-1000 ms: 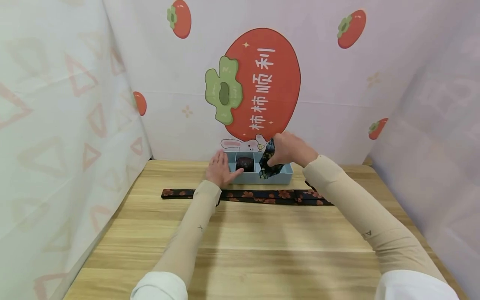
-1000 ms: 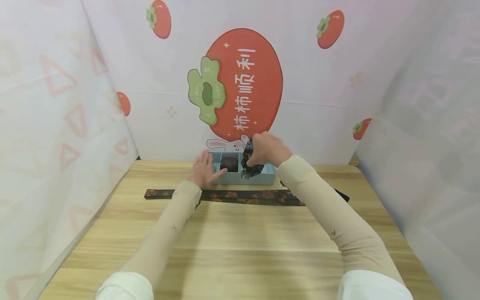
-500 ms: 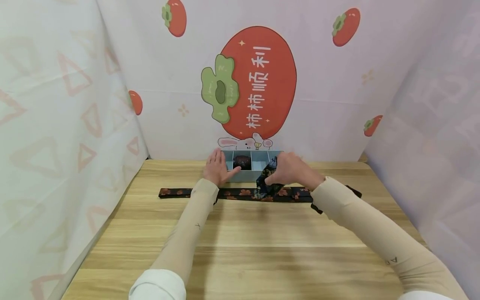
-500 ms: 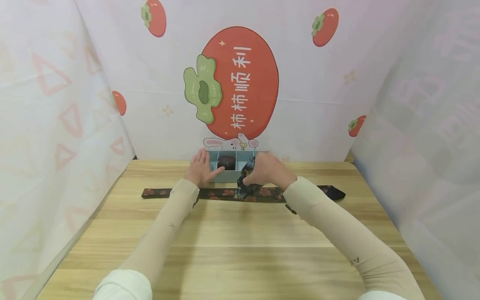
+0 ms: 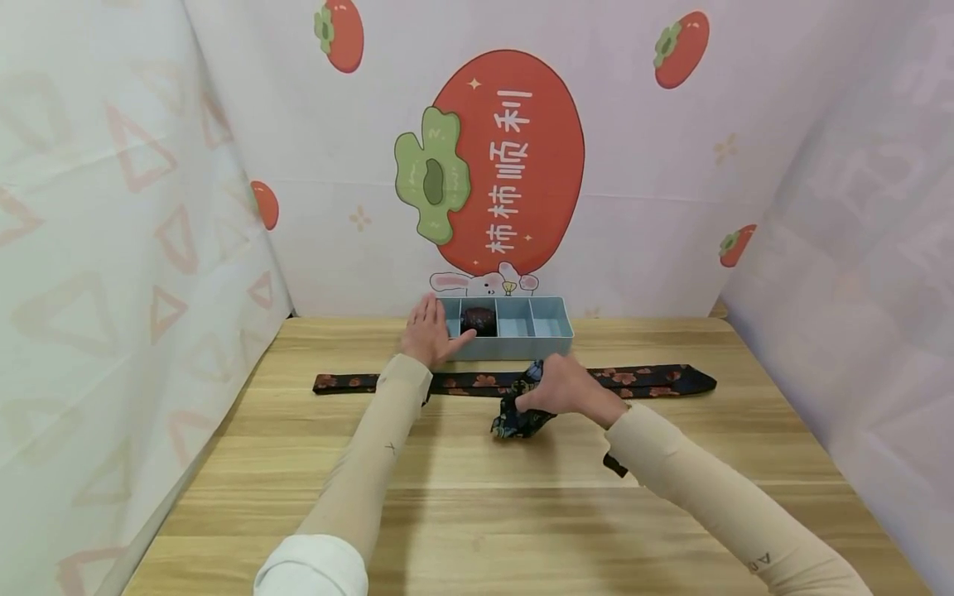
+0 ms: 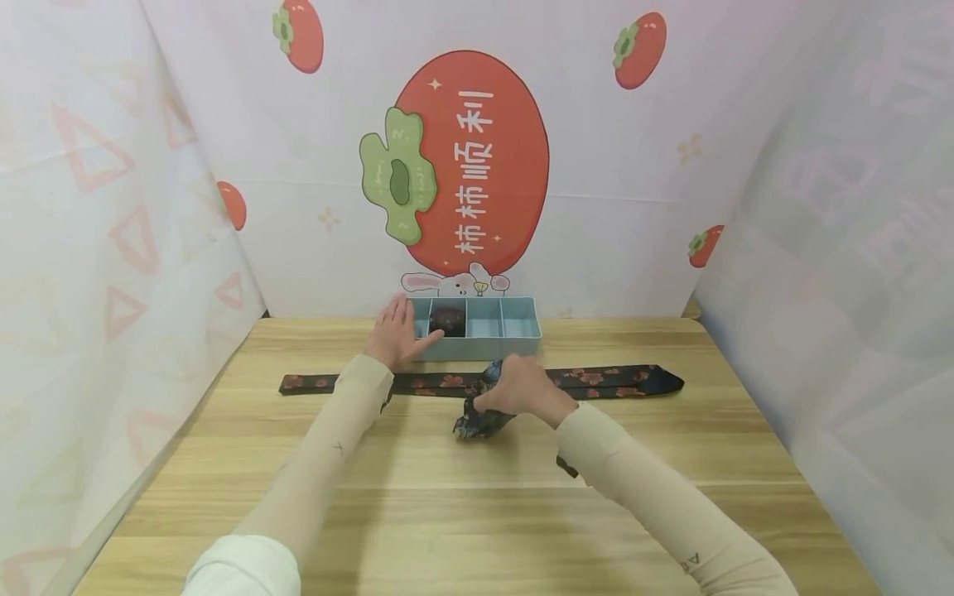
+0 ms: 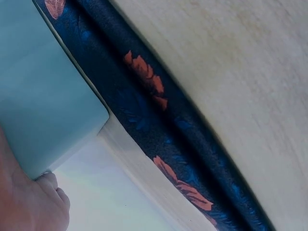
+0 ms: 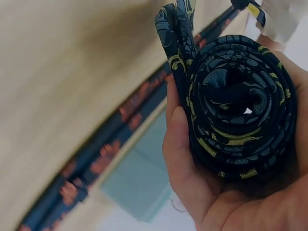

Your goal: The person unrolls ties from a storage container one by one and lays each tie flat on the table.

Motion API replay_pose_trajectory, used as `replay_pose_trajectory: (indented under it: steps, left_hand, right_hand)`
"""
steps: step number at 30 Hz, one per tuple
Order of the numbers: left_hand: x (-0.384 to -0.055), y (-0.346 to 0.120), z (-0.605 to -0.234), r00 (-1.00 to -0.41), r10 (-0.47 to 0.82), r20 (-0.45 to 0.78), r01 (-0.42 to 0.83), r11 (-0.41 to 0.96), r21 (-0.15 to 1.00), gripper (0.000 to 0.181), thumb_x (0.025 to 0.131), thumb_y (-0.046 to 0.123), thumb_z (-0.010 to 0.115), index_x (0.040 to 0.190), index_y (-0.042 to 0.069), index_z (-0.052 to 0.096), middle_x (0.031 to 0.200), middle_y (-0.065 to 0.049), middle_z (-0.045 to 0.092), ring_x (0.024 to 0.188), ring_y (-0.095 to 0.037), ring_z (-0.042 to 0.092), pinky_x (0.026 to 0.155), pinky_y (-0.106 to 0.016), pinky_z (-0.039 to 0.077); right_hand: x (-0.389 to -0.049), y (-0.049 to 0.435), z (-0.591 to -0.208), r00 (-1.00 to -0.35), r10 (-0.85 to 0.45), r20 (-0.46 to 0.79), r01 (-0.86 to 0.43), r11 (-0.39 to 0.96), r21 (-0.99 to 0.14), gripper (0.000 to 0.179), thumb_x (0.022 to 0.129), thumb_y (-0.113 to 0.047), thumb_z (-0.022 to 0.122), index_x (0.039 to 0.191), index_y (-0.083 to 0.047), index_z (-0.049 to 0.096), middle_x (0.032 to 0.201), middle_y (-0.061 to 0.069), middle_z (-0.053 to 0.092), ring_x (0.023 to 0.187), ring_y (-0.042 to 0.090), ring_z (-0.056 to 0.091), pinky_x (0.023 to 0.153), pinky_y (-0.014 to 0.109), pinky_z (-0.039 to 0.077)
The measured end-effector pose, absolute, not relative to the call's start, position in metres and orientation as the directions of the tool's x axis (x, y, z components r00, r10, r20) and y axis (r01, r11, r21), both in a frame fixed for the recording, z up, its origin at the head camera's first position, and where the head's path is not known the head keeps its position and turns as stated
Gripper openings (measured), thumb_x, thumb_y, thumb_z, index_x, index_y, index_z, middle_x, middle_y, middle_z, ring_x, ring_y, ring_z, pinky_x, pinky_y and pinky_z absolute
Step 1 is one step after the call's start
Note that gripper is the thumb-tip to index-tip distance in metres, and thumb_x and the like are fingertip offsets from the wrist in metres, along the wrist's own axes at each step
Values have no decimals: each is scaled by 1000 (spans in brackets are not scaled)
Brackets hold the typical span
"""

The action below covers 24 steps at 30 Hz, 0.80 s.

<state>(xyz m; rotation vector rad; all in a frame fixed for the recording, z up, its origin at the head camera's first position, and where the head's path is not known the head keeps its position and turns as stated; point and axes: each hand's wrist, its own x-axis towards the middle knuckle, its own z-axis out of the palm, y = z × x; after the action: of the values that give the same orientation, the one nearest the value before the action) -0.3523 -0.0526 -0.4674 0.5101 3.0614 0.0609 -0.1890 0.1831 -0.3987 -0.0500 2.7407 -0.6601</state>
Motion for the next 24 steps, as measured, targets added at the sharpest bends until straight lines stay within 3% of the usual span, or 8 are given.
replay_pose_trajectory:
  steps: [11,24]
  left_hand:
    - [-352,-52,-465,-945,324,-42,322,945,53,111,98,84,26,168,-1,8,178,-18,1,167,-32,0,136,-46,7]
    - [-353,-53,-468,-941,338,-21,336,941,45,111,99,83,28,167,-3,11,178,-20,4,167,-34,2,136,-47,9]
  right_hand:
    - [-181,178,-434,-929,-49,-368,152,854,-498,61,90,-47,80,52,-20,40,47,-8,26,43,11,23,47,29,31]
    - [-173,177,-455,-942,1,-335,180,846,-503,62,88,-53,78,52,-20,40,48,-8,26,45,11,22,47,29,26]
